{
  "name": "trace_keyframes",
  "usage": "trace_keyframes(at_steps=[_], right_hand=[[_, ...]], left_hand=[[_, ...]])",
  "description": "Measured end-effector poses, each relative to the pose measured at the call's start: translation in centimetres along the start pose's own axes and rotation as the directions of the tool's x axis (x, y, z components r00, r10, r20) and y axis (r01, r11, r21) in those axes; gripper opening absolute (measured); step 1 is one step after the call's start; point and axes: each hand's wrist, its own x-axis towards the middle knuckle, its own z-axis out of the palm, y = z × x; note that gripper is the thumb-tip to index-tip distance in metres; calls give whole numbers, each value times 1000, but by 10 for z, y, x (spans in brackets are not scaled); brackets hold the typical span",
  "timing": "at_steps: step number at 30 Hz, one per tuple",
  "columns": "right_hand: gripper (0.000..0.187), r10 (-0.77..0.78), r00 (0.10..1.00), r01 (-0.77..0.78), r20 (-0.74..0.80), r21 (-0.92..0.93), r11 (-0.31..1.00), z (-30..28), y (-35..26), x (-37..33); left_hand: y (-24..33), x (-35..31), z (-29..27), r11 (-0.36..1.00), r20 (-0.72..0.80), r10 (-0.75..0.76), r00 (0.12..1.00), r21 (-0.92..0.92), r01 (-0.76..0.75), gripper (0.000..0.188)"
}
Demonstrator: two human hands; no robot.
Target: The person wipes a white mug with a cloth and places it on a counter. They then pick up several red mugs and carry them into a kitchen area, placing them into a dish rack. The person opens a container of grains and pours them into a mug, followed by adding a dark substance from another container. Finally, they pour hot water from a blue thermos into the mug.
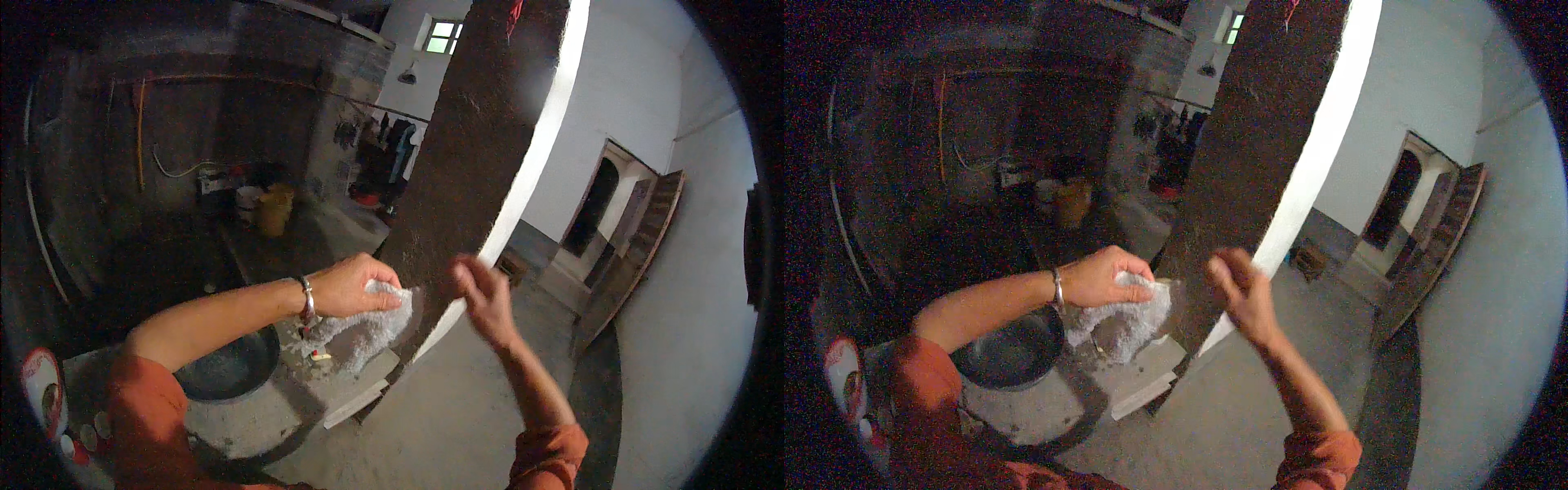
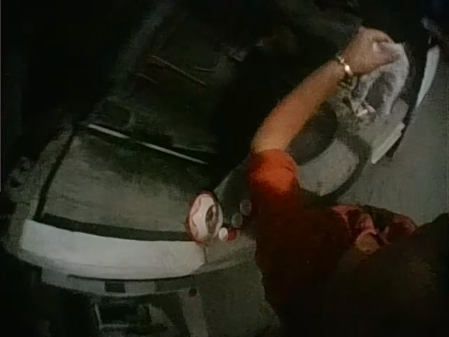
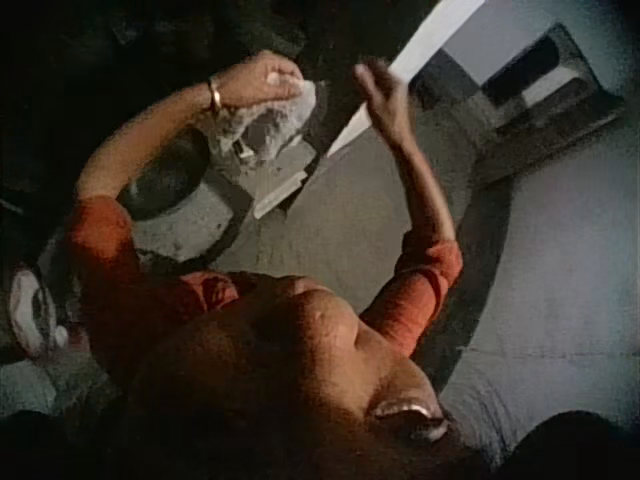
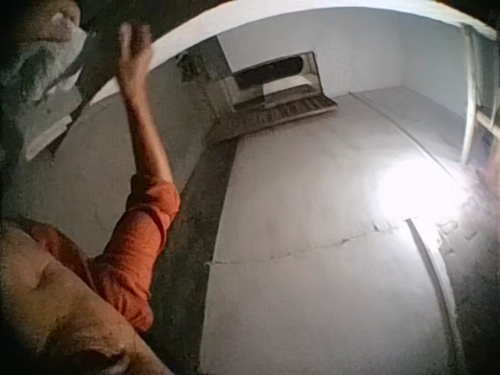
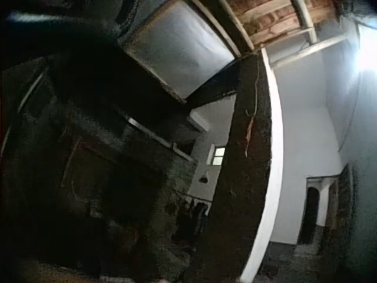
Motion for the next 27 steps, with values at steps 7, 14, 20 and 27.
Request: trace_keyframes(at_steps=[7, 14, 20, 27], right_hand=[[24, -384, 893, 340, -233, -209, 917, -47, -22, 206], [36, -682, 591, 473, -430, -500, 725, -152, -23, 344], [40, -712, 624, 512, -322, -520, 684, -212, -53, 474], [35, -536, 844, 532, -14, -109, 840, -207, -75, 531]], left_hand=[[-32, 52, -57, 979, -21, -36, 999, 200, 39, 29], [-38, 120, -52, 906, -134, 26, 991, 421, 34, 29], [-37, 177, -90, 873, -232, 34, 972, 480, 84, 27], [-1, 252, -133, 780, -410, 105, 906, 599, 181, 28]])
